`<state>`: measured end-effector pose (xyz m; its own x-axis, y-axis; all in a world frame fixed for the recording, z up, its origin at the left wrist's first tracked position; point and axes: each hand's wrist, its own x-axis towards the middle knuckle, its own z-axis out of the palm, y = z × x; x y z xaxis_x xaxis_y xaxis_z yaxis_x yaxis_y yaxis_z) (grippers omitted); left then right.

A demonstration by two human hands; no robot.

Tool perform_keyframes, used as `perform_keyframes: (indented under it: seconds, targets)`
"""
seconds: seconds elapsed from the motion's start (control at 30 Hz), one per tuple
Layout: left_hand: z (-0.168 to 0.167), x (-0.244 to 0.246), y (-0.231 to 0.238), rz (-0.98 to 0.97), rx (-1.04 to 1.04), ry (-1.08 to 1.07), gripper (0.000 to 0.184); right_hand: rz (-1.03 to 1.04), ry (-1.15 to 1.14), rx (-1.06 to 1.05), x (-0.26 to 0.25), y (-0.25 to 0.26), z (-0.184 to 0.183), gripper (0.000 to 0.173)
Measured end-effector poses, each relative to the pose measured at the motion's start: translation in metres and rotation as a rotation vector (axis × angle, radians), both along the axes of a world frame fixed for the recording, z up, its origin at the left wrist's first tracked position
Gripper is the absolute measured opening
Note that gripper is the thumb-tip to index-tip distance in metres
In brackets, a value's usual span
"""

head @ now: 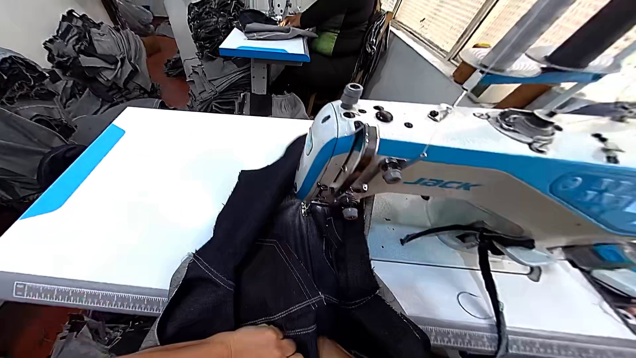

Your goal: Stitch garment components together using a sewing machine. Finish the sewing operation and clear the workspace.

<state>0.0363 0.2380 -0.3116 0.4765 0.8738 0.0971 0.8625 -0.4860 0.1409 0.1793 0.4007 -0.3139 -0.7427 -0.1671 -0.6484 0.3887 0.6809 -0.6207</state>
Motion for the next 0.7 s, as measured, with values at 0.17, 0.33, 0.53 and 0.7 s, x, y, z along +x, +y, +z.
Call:
perform_keyframes:
  seconds: [0.17, 0.33, 0.53, 0.7]
  targets:
    - [-0.028, 0.023, 0.009, 0.279, 0.584, 0.218, 0.025, -0.705, 0.545, -0.671, 0.010, -0.035, -0.065, 0.016]
    - [0.019, 0.010, -0.017, 0.554, 0.417, 0.107, 0.024, -0.636, 0.351, -0.369, 0.001, -0.042, -0.047, 0.028]
    - [0.046, -0.032, -0.010, 0.658, 0.194, -0.017, 0.043, -0.820, 0.981, -0.349, 0.012, -0.026, -0.002, 0.040]
    - [0.047, -0.030, 0.025, 0.730, 0.000, -0.104, 0.037, -0.467, 1.169, 0.197, 0.002, -0.005, 0.038, 0.024]
